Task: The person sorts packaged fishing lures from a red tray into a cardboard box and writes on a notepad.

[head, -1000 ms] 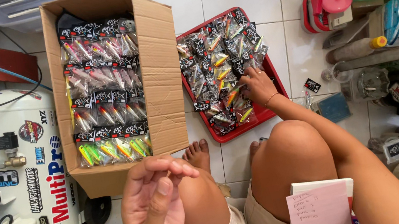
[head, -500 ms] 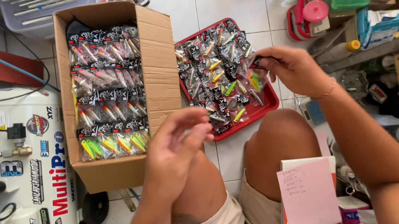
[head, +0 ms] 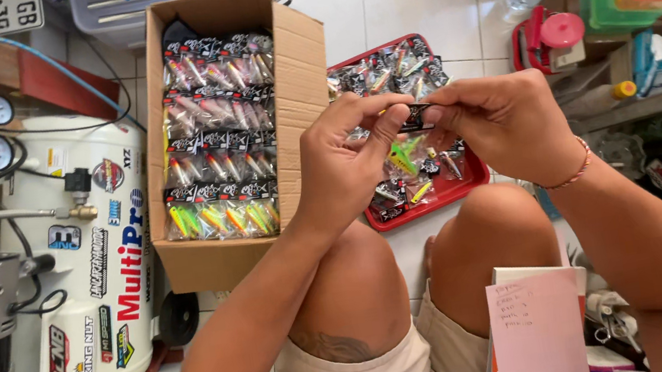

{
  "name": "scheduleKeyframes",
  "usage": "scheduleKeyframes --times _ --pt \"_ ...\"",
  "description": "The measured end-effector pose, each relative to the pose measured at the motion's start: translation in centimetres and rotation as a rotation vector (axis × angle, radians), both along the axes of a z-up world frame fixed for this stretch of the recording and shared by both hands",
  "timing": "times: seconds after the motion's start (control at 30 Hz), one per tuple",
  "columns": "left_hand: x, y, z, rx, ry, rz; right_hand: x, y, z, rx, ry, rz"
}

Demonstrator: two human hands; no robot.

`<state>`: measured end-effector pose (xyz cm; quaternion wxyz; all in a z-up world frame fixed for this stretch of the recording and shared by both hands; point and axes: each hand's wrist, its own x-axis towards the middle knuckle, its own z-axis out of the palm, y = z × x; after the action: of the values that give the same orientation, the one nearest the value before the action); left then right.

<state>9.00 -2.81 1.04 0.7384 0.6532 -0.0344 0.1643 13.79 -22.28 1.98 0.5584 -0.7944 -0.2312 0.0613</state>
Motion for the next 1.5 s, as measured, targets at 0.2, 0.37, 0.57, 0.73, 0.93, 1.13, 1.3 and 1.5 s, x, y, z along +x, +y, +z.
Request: scheduleKeyframes --times 0.2,0.37,0.57,0.73,0.93,1.13,1.3,1.5 --pt "2.2 6.9 -2.3 0.204 0.011 0.056 3.9 1.5 -0.7 -0.024 0.293 0.139" --pt "-0.4 19.3 -7.8 0.457 0.338 0.178 8.7 -3.4 -16.5 -0.452 0.263 0.036" --pt "-5.0 27.0 -18.9 0.728 0.763 0.324 6.7 -5.2 -30.2 -0.645 0.129 0.054" --pt "-8.1 26.1 -22.3 1.16 0.507 0.331 5.4 -5.1 -34.3 -0.587 -0.014 0.112" --pt "-9.6 24.1 -21.5 1.167 0.624 0.332 5.4 -3.5 -34.0 -0.825 0.118 0.153" --pt "-11.4 25.2 -23.3 1.192 0.543 0.381 5.5 -3.9 -35.3 -0.997 -0.106 0.195" --pt "-7.9 17.9 -15.3 0.84 0.692 0.368 7.2 -5.1 -32.0 -0.659 -0.016 0.043" --pt "-1.8 7.9 -8.4 0.367 0.397 0.021 6.3 -3.9 -15.9 -0.122 0.406 -0.059"
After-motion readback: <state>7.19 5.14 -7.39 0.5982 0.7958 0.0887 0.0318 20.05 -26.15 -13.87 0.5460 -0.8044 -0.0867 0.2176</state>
